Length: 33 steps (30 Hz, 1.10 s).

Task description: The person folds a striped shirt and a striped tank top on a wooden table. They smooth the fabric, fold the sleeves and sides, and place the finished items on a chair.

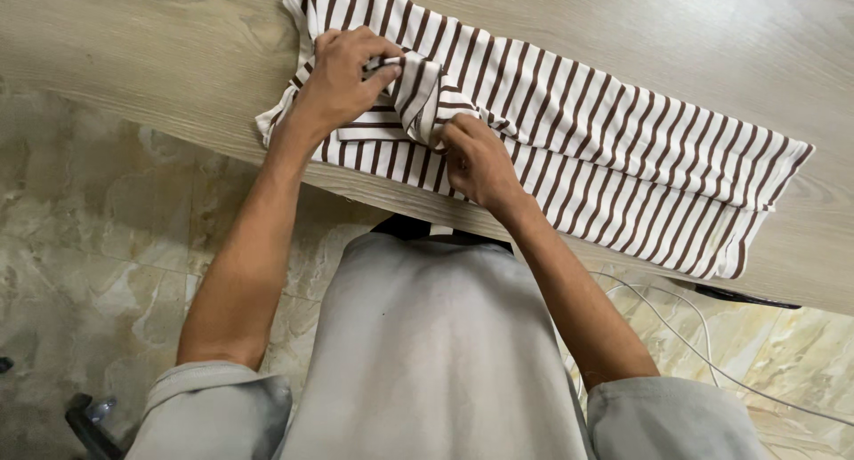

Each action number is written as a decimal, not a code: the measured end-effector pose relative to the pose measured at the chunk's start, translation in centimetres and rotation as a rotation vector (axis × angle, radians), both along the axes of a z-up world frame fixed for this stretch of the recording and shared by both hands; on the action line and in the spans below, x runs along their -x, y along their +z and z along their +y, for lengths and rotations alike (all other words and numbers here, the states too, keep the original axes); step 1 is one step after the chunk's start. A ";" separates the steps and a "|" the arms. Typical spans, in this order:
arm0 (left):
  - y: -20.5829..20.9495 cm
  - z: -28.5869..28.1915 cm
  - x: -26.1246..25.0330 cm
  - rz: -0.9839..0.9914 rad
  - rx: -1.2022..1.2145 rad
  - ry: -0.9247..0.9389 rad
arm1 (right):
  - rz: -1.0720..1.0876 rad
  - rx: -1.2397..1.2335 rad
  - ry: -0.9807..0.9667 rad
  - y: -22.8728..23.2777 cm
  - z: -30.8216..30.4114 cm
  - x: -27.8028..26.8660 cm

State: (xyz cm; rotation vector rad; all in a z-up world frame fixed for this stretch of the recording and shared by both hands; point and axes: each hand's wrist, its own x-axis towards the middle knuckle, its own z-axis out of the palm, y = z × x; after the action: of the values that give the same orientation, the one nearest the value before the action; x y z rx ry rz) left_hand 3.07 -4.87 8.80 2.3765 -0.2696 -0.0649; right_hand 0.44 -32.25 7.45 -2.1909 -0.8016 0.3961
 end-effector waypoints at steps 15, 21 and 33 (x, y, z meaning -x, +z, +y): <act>-1.8 -1.0 8.3 -0.171 0.418 0.266 | -0.362 -0.025 -0.033 -0.9 -1.3 -0.6; -4.2 -0.2 6.9 -0.046 0.430 0.505 | 0.360 -0.497 -0.378 -1.3 -0.5 -2.8; -6.1 -0.6 0.9 -0.182 0.145 0.498 | 0.395 -0.248 -0.554 -2.4 1.0 -6.9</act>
State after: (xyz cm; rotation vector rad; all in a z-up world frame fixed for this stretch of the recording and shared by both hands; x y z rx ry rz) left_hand 2.20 -5.43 2.70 2.2399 0.2300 0.3923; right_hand 7.33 -31.30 5.09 -1.9112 -0.0159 0.4013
